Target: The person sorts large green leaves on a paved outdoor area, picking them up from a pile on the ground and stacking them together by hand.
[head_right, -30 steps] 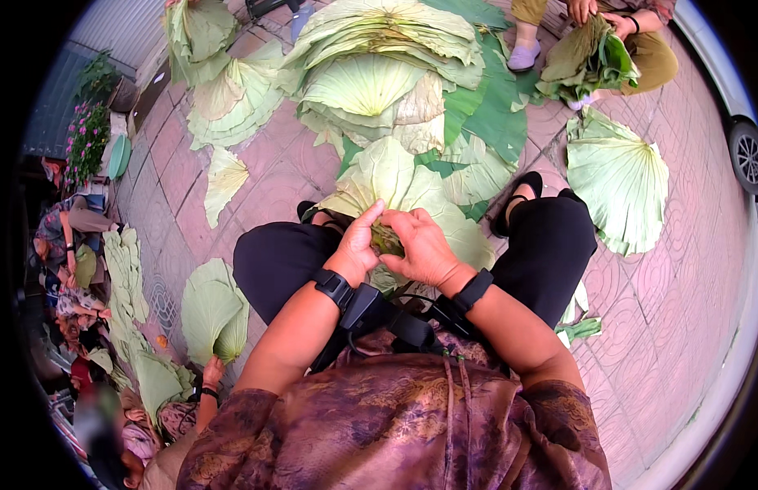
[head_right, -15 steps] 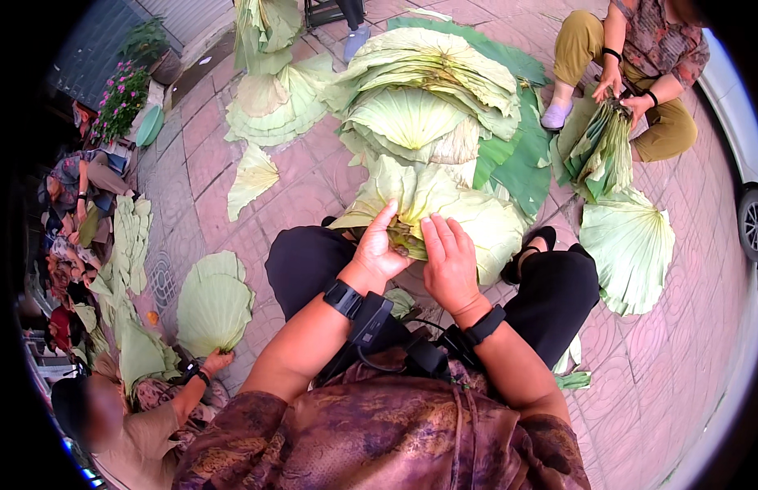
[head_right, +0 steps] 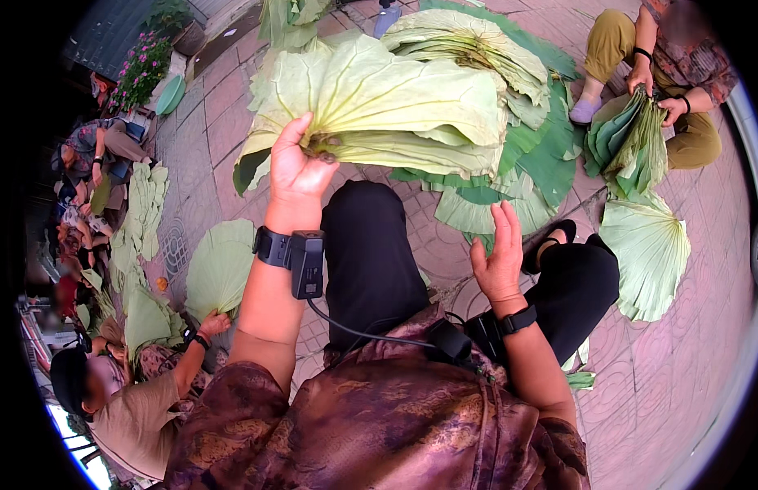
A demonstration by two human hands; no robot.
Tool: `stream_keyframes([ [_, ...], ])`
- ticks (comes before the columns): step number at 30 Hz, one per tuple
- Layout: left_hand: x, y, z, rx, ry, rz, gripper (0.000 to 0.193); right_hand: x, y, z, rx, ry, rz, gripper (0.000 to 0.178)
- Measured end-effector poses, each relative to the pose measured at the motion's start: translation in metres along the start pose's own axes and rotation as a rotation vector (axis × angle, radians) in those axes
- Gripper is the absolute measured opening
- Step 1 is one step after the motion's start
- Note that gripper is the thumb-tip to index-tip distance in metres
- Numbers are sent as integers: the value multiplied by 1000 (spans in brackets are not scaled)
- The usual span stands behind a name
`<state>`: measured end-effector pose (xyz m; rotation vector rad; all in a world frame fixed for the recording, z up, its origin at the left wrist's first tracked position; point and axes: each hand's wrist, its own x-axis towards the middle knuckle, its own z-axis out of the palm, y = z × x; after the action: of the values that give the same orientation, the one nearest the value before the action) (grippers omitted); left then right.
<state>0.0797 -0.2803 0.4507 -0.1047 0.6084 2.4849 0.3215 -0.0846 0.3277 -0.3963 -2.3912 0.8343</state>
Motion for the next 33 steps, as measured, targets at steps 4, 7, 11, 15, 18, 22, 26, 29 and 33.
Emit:
stream_keyframes([
  [4,-11,64,-42,2,195,252,27,-30,49,10,177,-146,587,56],
  [7,-21,92,-108,70,475,341,20,-39,68,17,235,-135,668,53],
  [11,-46,100,-223,18,691,191,17,-42,68,22,334,-268,588,50],
  [15,-68,87,-312,-44,885,38,26,-44,65,24,261,-297,586,50],
  [18,-77,79,-336,-164,962,-8,30,-46,66,27,290,-304,619,51],
  [22,-79,86,-310,-135,824,131,30,-49,66,32,283,-343,618,51],
  [26,-84,99,-275,-186,723,212,29,-49,67,33,302,-368,653,52],
  [29,-94,89,-286,33,733,256,29,-46,69,31,308,-371,692,52],
  [33,-124,49,-351,84,981,47,31,-46,65,27,305,-370,718,52],
])
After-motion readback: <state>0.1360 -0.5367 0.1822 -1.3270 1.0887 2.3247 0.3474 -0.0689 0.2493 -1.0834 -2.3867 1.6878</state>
